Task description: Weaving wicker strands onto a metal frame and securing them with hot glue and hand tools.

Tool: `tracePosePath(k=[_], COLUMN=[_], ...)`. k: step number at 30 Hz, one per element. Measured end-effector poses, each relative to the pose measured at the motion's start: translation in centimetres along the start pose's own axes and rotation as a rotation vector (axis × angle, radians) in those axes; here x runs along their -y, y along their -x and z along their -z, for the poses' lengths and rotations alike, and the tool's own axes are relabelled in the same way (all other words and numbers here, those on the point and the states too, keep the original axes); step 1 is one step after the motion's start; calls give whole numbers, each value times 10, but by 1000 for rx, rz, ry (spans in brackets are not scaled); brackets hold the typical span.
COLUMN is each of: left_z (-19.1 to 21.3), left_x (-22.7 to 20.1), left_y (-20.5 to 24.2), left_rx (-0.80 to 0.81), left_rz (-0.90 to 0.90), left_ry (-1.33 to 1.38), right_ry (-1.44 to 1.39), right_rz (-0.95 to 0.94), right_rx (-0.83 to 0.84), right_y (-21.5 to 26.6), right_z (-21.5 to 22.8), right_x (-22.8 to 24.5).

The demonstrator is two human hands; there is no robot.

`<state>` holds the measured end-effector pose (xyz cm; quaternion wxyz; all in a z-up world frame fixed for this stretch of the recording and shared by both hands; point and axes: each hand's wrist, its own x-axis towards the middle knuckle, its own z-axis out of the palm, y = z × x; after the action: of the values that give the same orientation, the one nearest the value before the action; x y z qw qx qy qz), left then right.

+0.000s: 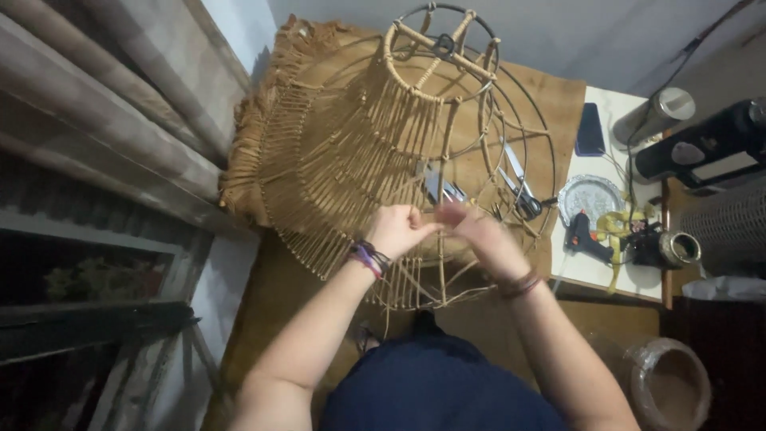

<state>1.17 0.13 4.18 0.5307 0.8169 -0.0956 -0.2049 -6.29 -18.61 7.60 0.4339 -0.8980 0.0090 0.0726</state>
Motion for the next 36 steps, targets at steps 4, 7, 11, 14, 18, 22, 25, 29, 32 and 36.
tracePosePath(k=[4, 7, 11, 14, 18, 22, 25, 29, 32, 36], left_z=[-13, -20, -20, -20, -7, -19, -15, 7, -9, -7], left_x=[14, 31, 50, 47, 28, 42, 51, 11, 37, 29], left_y=[4, -4, -15, -16, -1, -12, -18, 2, -18, -3], left_rx=[-77, 11, 67, -155, -207, 34, 29, -146, -129, 7], left_rz=[-72, -68, -28, -162, -221, 8, 13, -99, -50, 38], left_ry=[-304, 312, 439, -199, -429, 382, 336, -557, -656, 135], right_ry=[-739, 323, 731, -503, -611, 443, 395, -1107, -386, 753], right_rz=[261, 72, 47, -112, 166, -41, -20, 323, 236, 104], right_rx=[17, 270, 600, 111, -113, 349, 329, 66, -31, 435], right_y=[-12, 4, -6, -14, -18, 6, 8, -47, -38, 0], right_z=[1, -49, -78, 16, 5, -69, -42, 5, 8, -74], right_x=[-68, -128, -176, 19, -38, -131, -86, -67, -80, -130])
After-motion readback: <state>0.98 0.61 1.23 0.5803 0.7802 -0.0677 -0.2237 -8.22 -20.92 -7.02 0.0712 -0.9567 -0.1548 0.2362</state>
